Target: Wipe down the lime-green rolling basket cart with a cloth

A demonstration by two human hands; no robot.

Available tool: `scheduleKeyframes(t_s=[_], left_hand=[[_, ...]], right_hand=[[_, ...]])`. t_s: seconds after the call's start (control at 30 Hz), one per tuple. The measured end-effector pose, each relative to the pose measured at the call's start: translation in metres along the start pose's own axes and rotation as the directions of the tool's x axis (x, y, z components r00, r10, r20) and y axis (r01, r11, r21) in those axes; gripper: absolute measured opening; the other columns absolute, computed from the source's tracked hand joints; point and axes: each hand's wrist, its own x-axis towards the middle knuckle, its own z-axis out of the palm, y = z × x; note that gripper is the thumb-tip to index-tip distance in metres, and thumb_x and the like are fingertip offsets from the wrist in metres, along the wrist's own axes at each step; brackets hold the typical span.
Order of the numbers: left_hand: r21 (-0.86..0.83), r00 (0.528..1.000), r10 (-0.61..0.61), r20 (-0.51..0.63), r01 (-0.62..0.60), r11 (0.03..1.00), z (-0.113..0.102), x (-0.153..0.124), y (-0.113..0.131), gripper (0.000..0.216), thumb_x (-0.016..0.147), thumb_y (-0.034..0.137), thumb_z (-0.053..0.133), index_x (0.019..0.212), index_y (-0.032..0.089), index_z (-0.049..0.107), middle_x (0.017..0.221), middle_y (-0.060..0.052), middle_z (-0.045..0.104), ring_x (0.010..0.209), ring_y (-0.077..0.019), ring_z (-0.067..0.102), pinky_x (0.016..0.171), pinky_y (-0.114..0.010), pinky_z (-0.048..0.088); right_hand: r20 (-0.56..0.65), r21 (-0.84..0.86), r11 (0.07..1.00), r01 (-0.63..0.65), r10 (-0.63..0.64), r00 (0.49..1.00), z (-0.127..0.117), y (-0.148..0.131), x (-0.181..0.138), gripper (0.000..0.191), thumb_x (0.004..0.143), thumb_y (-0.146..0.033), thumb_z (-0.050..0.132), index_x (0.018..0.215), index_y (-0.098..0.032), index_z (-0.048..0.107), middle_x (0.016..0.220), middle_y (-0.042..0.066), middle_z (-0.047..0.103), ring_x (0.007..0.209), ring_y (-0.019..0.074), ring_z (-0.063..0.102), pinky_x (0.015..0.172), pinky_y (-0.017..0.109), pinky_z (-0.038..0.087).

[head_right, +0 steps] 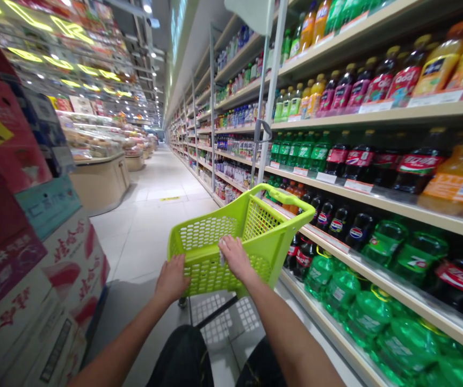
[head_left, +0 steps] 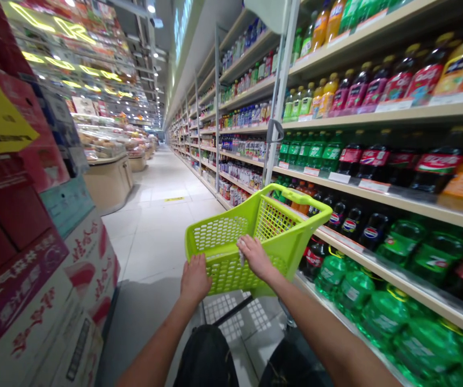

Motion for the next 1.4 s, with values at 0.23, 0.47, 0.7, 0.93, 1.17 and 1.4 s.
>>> scheduleKeyframes(t_s=[0.23,0.47,0.7,0.93,1.17,1.4], left_hand=[[0.016,0.997,0.081,0.019,-0.081,0.997,-0.012,-0.011,0.021,0.051,0.067,0.019,0.047,0.116,0.006,0.045,0.109,-0.015,0.058,0.105,-0.0245,0.05,0.095,-0.035,0.032],[-0.084,0.986,0.159,0.047,-0.154,0.984,-0.009,-0.025,0.06,0.058,0.064,0.018,0.048,0.12,0.007,0.041,0.108,-0.014,0.059,0.104,-0.0245,0.051,0.098,-0.037,0.031],[-0.269,0.947,0.305,0.103,-0.269,0.925,0.005,-0.038,0.113,0.076,0.062,0.023,0.05,0.131,0.001,0.024,0.138,-0.018,0.03,0.129,-0.0267,0.023,0.107,-0.04,0.017],[-0.175,0.975,0.22,0.024,-0.212,0.961,0.009,-0.016,0.069,0.069,0.064,0.018,0.045,0.13,0.009,0.029,0.14,-0.015,0.027,0.132,-0.0271,0.015,0.105,-0.053,0.005],[-0.15,0.952,0.303,0.029,-0.296,0.943,0.017,-0.018,0.064,0.07,0.059,0.014,0.046,0.128,0.008,0.033,0.138,-0.013,0.033,0.131,-0.0258,0.016,0.106,-0.049,0.01],[-0.205,0.905,0.421,0.051,-0.403,0.892,0.015,-0.021,0.084,0.068,0.06,0.015,0.045,0.127,0.012,0.033,0.137,-0.011,0.034,0.131,-0.024,0.016,0.106,-0.05,0.01]], right_hand=[[0.12,-0.068,0.986,-0.155,0.162,0.979,-0.015,0.01,0.002,0.04,0.084,-0.008,0.037,0.122,-0.016,0.046,0.131,0.015,0.042,0.126,0.0256,0.029,0.1,0.053,0.022],[0.075,-0.046,0.955,-0.294,0.297,0.952,-0.009,0.033,0.0,0.045,0.08,-0.002,0.034,0.12,-0.016,0.049,0.131,0.016,0.041,0.126,0.0259,0.03,0.097,0.051,0.028],[0.067,-0.036,0.981,-0.189,0.191,0.979,-0.016,0.04,-0.025,0.044,0.077,-0.003,0.038,0.116,-0.018,0.053,0.127,0.01,0.048,0.121,0.0203,0.038,0.097,0.037,0.034],[-0.166,0.132,0.982,-0.135,0.156,0.974,-0.014,0.044,-0.061,0.043,0.079,-0.006,0.036,0.115,-0.018,0.054,0.123,0.012,0.05,0.119,0.02,0.041,0.097,0.043,0.035],[-0.152,0.195,0.956,-0.22,0.251,0.956,-0.028,0.037,-0.104,0.049,0.076,-0.004,0.033,0.118,-0.019,0.052,0.129,0.01,0.045,0.123,0.0193,0.036,0.099,0.041,0.035],[-0.16,0.175,0.958,-0.227,0.255,0.954,-0.006,-0.025,-0.093,0.048,0.077,-0.002,0.033,0.12,-0.017,0.05,0.128,0.012,0.045,0.125,0.022,0.033,0.098,0.044,0.033]])
